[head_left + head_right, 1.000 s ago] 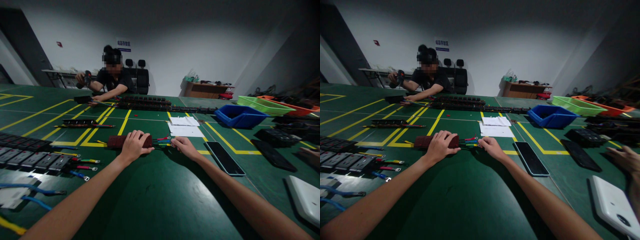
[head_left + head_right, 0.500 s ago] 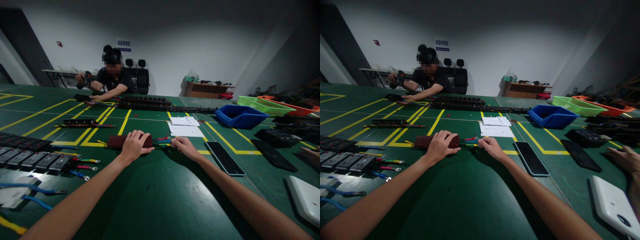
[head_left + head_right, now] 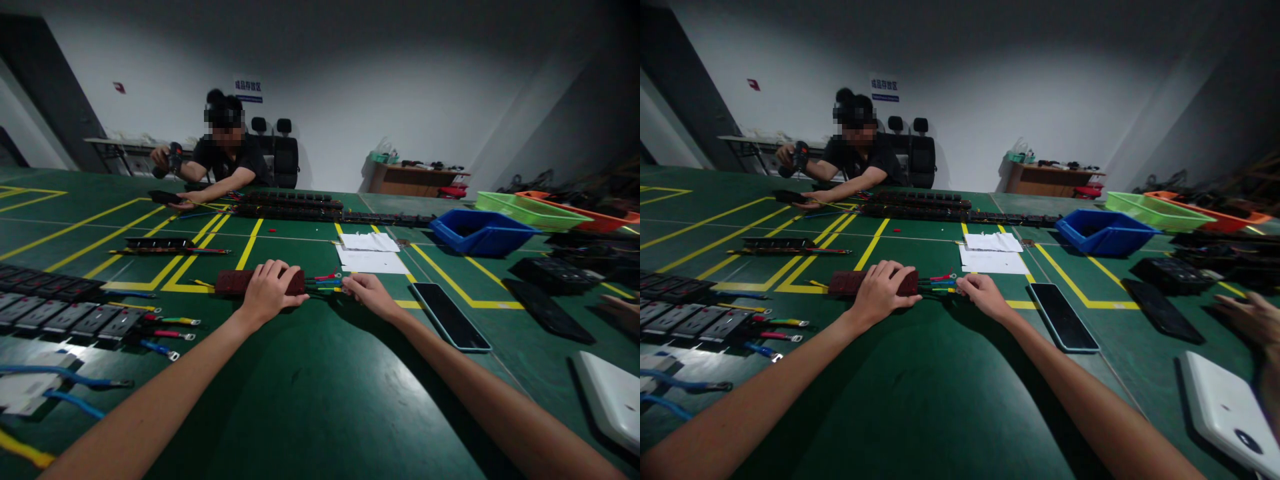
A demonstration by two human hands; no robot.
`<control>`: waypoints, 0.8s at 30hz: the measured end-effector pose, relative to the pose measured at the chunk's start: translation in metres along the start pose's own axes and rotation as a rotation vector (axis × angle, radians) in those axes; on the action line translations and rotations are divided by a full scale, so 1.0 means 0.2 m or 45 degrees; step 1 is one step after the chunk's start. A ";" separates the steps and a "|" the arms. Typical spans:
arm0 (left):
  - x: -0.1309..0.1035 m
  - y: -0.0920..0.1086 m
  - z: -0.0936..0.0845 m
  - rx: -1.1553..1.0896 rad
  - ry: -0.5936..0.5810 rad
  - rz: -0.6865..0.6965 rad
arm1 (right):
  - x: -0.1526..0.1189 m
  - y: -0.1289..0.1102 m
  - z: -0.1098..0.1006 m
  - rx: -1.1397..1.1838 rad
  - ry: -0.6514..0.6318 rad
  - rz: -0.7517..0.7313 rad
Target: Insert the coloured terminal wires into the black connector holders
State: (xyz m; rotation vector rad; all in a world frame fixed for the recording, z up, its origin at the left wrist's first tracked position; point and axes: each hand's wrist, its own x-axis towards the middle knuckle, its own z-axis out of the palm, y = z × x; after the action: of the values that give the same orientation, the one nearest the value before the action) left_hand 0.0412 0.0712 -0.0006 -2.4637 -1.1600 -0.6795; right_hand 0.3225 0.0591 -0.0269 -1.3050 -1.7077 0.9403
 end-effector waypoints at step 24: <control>0.00 0.00 0.01 0.004 -0.008 0.001 | 0.00 -0.01 0.00 -0.011 0.013 -0.015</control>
State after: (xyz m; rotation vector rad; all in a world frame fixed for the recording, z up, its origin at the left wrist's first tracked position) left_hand 0.0408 0.0717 -0.0018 -2.4657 -1.1618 -0.6695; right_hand 0.3215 0.0589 -0.0256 -1.3024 -1.7113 0.9188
